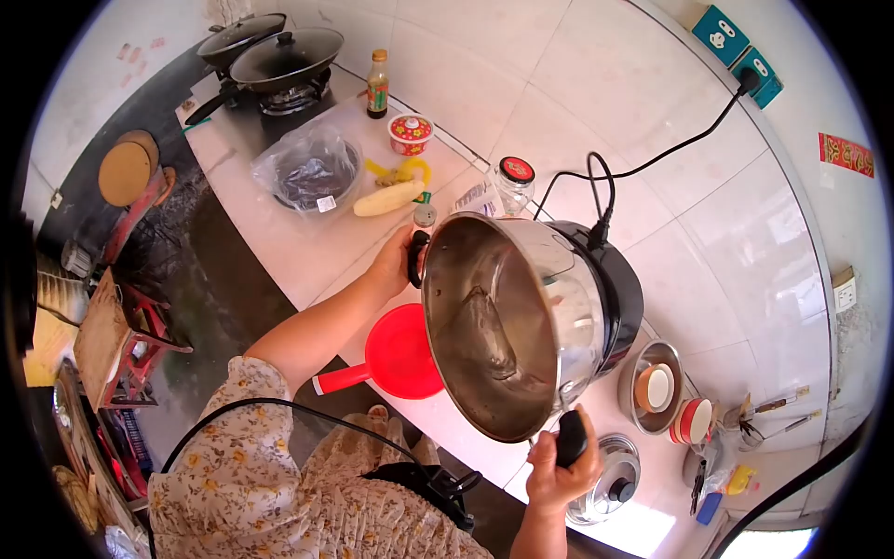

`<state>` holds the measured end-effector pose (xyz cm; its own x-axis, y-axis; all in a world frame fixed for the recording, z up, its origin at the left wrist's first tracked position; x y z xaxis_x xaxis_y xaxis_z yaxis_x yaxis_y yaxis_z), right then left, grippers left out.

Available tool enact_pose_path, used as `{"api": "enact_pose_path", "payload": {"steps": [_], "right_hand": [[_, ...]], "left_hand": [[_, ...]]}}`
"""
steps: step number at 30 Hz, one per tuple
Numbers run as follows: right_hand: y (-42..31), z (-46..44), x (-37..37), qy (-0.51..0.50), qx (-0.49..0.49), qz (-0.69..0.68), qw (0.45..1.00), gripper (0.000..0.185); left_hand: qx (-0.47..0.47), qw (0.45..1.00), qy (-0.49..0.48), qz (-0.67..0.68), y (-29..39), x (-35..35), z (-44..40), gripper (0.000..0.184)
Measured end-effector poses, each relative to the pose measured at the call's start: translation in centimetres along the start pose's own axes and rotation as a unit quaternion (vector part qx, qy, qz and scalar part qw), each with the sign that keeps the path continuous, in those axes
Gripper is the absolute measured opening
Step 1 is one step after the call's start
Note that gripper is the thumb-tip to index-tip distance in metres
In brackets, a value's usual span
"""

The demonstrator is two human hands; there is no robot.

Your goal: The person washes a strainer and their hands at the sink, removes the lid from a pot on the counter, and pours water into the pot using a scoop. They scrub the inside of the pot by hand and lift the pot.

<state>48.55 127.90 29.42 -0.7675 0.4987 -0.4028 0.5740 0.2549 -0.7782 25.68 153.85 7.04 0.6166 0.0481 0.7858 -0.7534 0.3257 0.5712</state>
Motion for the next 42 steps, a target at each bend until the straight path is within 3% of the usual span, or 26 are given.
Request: {"api": "enact_pose_path", "payload": {"steps": [9, 12, 14, 17, 19, 20, 37, 38, 42], "right_hand": [[-2.5, 0.6, 1.7, -0.095, -0.113, 0.159, 0.976, 0.041], [-5.4, 0.7, 3.0, -0.112, -0.245, 0.192, 0.944, 0.040], [-6.0, 1.1, 3.2, -0.127, -0.264, 0.189, 0.937, 0.040], [-6.4, 1.7, 3.4, -0.160, -0.278, 0.171, 0.932, 0.041], [-6.9, 2.0, 3.7, -0.198, -0.292, 0.164, 0.921, 0.042], [-8.1, 1.5, 4.3, -0.205, -0.350, 0.126, 0.905, 0.049], [-7.4, 3.4, 4.2, -0.222, -0.373, 0.094, 0.896, 0.048], [-7.4, 3.4, 4.1, -0.263, -0.360, 0.097, 0.890, 0.044], [-8.0, 3.4, 4.0, -0.263, -0.390, 0.047, 0.881, 0.053]], "left_hand": [[-0.017, 0.996, 0.032, 0.081, -0.5, -3.3, -1.0, 0.031], [-0.021, 0.992, 0.062, 0.110, -0.4, -3.3, -0.4, 0.039], [-0.020, 0.987, 0.084, 0.132, -0.4, -3.3, 0.4, 0.043], [-0.004, 0.985, 0.057, 0.163, -0.4, -3.5, 0.5, 0.045], [-0.005, 0.977, -0.030, 0.213, -0.9, -3.4, -0.2, 0.040], [-0.005, 0.975, -0.036, 0.218, -0.8, -3.3, -0.3, 0.040], [-0.006, 0.991, -0.016, 0.132, -0.8, -2.1, 2.2, 0.040], [-0.008, 0.992, -0.020, 0.124, -0.7, -1.7, 2.4, 0.040], [-0.002, 0.996, -0.033, 0.088, 0.0, 0.5, 2.8, 0.040]]}}
Point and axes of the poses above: each hand's wrist, its own z-axis away from the middle knuckle, its own x-axis out of the palm, y = z × x, the point moved 6 cm from there along -z, towards the middle knuckle, and after that the axes turned 3 degrees about -y, right-handed, at the moved point
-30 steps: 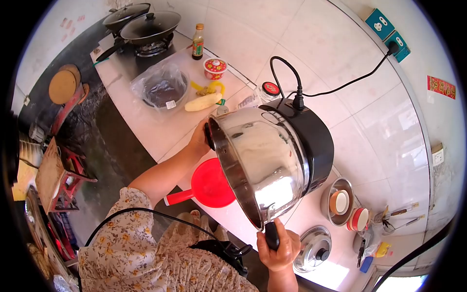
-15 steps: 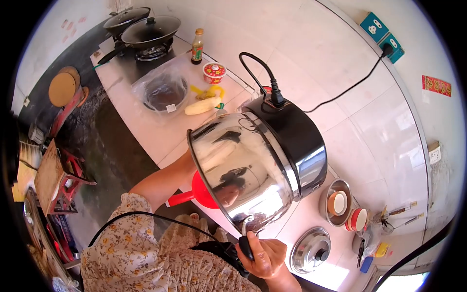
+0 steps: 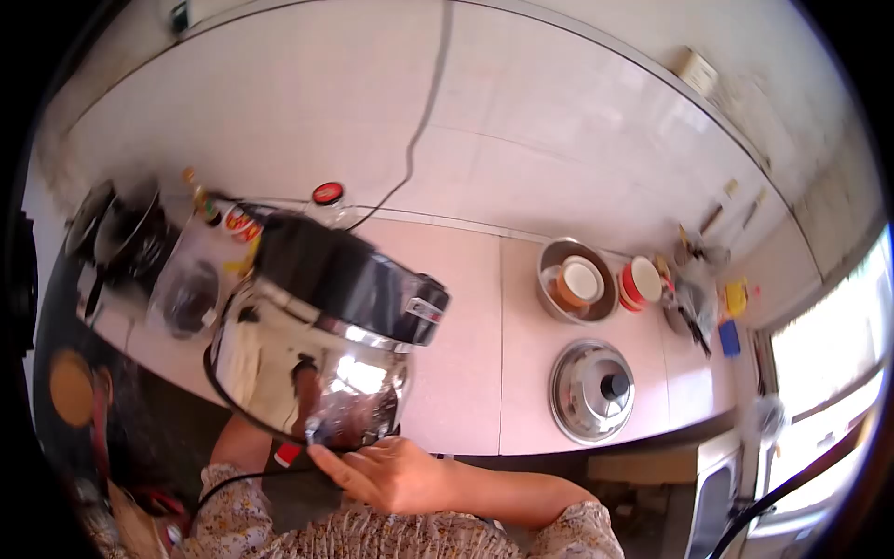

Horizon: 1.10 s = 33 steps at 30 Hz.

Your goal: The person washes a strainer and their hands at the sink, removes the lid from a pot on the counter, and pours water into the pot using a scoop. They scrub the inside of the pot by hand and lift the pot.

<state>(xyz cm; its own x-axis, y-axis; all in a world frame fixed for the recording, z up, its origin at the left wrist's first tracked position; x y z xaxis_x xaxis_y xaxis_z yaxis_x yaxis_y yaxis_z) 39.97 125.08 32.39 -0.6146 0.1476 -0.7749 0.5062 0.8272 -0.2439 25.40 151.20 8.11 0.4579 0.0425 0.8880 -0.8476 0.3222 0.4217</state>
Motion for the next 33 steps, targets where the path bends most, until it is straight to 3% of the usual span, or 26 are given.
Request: {"api": "enact_pose_path", "payload": {"steps": [3, 16, 19, 22, 23, 25, 26, 27, 29, 33], "right_hand": [[0.0, 0.2, -0.5, 0.043, 0.004, 0.012, 0.999, 0.051], [0.9, 2.6, -1.5, 0.033, -0.064, -0.041, 0.997, 0.052], [3.2, 4.2, -3.9, 0.056, 0.000, -0.074, 0.996, 0.051], [7.8, 6.8, -6.8, 0.070, 0.183, -0.090, 0.976, 0.049], [9.7, 7.9, -7.7, 0.048, 0.244, -0.077, 0.966, 0.048], [13.2, 11.1, -10.4, 0.194, 0.378, -0.196, 0.884, 0.037], [15.0, 12.8, -11.2, 0.246, 0.430, -0.234, 0.836, 0.032], [16.7, 14.6, -11.7, 0.295, 0.479, -0.269, 0.782, 0.027], [19.5, 17.9, -12.4, 0.366, 0.496, -0.295, 0.730, 0.021], [23.6, 23.0, -12.0, 0.416, 0.521, -0.321, 0.673, 0.013]], "left_hand": [[0.004, 1.000, -0.011, -0.025, -0.4, 2.3, 0.5, 0.041], [0.032, 0.996, -0.013, -0.082, -2.8, 11.8, 4.6, 0.042], [0.037, 0.995, 0.005, -0.089, -3.5, 13.3, 5.1, 0.042], [0.033, 0.993, 0.031, -0.107, -3.7, 14.1, 4.8, 0.043], [0.030, 0.993, 0.039, -0.108, -3.8, 14.1, 4.9, 0.043], [-0.047, 0.977, -0.162, -0.133, -2.3, 8.3, 0.5, 0.048], [-0.015, 0.988, 0.001, -0.152, -3.1, 10.7, 1.3, 0.042], [-0.074, 0.977, 0.001, -0.199, -3.6, 10.1, 0.5, 0.042], [-0.094, 0.967, 0.010, -0.238, -5.1, 10.5, -0.6, 0.044], [-0.168, 0.940, -0.007, -0.296, -7.9, 12.5, -1.7, 0.042]]}}
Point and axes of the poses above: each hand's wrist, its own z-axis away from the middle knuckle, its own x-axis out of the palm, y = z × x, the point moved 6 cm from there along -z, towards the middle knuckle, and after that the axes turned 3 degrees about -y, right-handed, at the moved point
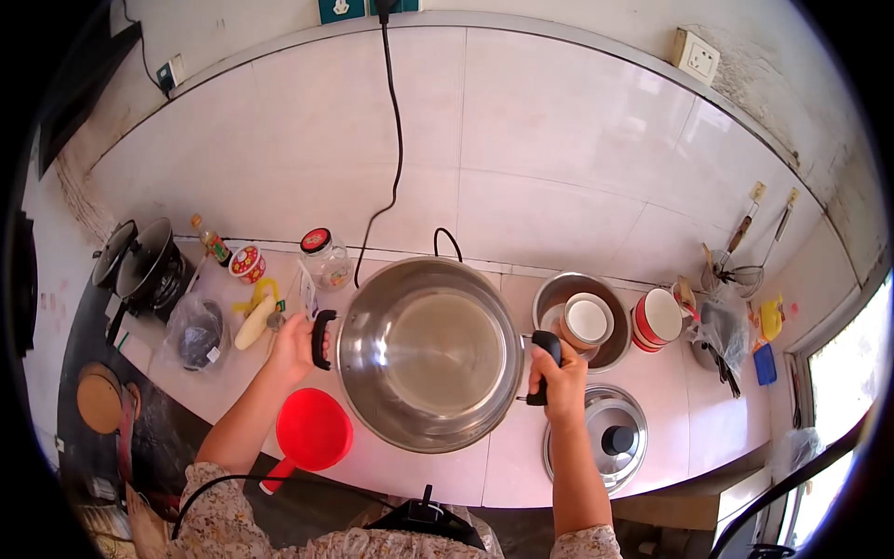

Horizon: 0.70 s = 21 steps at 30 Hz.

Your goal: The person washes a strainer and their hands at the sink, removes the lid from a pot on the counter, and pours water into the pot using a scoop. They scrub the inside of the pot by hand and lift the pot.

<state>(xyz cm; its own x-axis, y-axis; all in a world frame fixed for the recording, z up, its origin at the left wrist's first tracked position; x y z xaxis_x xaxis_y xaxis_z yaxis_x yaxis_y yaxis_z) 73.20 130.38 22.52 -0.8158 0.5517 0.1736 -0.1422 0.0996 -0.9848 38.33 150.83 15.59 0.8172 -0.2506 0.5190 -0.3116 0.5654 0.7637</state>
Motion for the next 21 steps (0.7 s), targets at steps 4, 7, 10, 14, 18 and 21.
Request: {"api": "enact_pose_path", "payload": {"steps": [4, 7, 10, 14, 18, 21], "right_hand": [[3.0, -2.5, -2.9, 0.006, 0.043, -0.018, 0.999, 0.012], [4.4, -3.8, -4.1, 0.009, 0.066, -0.033, 0.997, 0.011], [6.3, -5.0, -5.2, 0.004, 0.084, -0.051, 0.995, 0.010], [6.8, -5.6, -5.1, -0.002, 0.107, -0.068, 0.992, 0.011], [8.0, -6.8, -5.3, -0.029, 0.118, -0.051, 0.991, 0.016], [8.2, -7.6, -5.1, -0.048, 0.132, -0.042, 0.989, 0.014]], "left_hand": [[-0.054, 0.998, 0.002, -0.032, -1.2, 1.6, -1.6, 0.042], [-0.063, 0.997, -0.007, -0.053, -1.6, 2.3, -2.6, 0.044], [-0.063, 0.996, -0.006, -0.068, -1.7, 3.0, -3.0, 0.044], [-0.067, 0.993, -0.003, -0.096, -1.2, 3.7, -2.7, 0.038], [-0.068, 0.992, 0.018, -0.107, -1.5, 3.2, -2.6, 0.035], [-0.072, 0.993, 0.022, -0.094, -1.8, 2.9, -2.0, 0.036]]}}
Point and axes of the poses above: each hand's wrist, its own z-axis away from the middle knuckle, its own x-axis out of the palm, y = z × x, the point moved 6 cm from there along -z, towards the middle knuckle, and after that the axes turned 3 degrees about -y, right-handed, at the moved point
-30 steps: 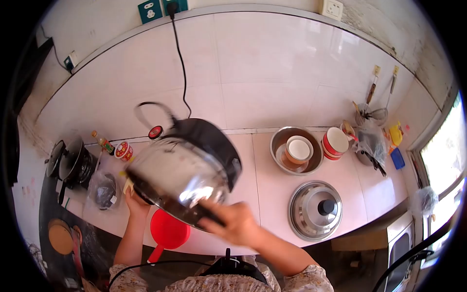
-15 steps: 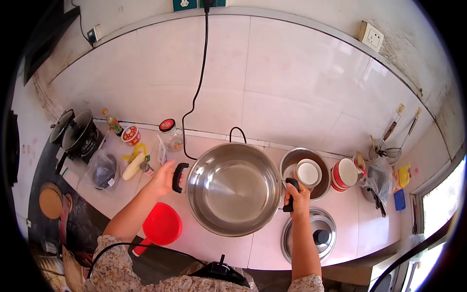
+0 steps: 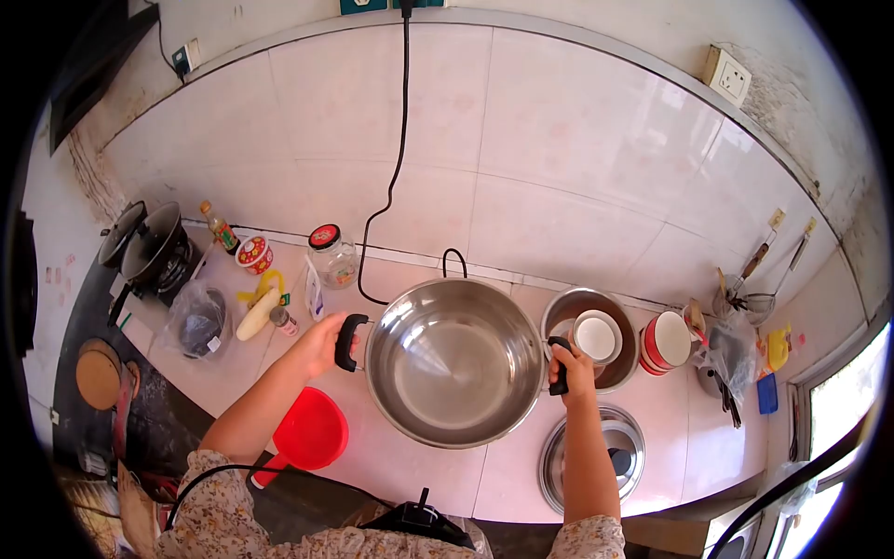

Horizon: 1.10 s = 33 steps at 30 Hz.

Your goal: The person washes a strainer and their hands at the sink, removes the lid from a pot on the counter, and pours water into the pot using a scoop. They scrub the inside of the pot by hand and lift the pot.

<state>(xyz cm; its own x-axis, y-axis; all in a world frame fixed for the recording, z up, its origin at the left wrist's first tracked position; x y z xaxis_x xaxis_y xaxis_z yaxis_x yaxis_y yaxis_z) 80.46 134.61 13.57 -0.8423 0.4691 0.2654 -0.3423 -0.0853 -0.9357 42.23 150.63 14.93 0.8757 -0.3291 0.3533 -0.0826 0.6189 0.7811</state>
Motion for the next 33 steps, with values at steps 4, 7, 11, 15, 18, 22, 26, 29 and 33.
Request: {"api": "enact_pose_path", "payload": {"steps": [4, 7, 11, 15, 18, 22, 26, 29, 33], "right_hand": [[-0.9, -0.1, 0.2, -0.011, 0.000, 0.036, 0.999, 0.015], [-0.4, 1.0, -0.7, 0.039, -0.031, 0.135, 0.990, 0.023], [0.9, 9.3, 3.3, 0.174, 0.041, 0.089, 0.980, 0.074], [4.9, 14.1, 5.6, 0.115, 0.193, 0.052, 0.973, 0.075], [6.9, 15.8, 9.4, 0.025, 0.269, 0.023, 0.963, 0.051], [8.7, 15.3, 11.0, 0.039, 0.264, -0.064, 0.961, 0.036], [8.2, 15.0, 12.1, 0.094, 0.246, -0.085, 0.961, 0.033], [8.2, 15.1, 12.7, 0.128, 0.255, -0.077, 0.955, 0.036], [7.8, 14.4, 12.7, 0.089, 0.249, -0.093, 0.960, 0.036]], "left_hand": [[0.002, 1.000, -0.027, -0.012, -0.5, -1.9, -1.4, 0.036], [0.010, 0.995, -0.014, -0.097, -1.0, -4.2, -6.0, 0.040], [0.113, 0.969, -0.084, -0.202, -2.4, -1.5, -15.8, 0.032], [0.183, 0.900, -0.186, -0.349, -3.8, 3.7, -20.2, 0.032], [0.156, 0.886, -0.210, -0.382, -6.5, 4.8, -24.1, 0.032], [0.124, 0.880, -0.223, -0.402, -9.3, 5.0, -26.7, 0.032], [0.099, 0.878, -0.229, -0.408, -11.3, 4.6, -27.8, 0.032], [0.090, 0.878, -0.235, -0.408, -12.0, 4.4, -28.4, 0.031], [0.081, 0.879, -0.241, -0.403, -12.8, 4.0, -28.5, 0.031]]}}
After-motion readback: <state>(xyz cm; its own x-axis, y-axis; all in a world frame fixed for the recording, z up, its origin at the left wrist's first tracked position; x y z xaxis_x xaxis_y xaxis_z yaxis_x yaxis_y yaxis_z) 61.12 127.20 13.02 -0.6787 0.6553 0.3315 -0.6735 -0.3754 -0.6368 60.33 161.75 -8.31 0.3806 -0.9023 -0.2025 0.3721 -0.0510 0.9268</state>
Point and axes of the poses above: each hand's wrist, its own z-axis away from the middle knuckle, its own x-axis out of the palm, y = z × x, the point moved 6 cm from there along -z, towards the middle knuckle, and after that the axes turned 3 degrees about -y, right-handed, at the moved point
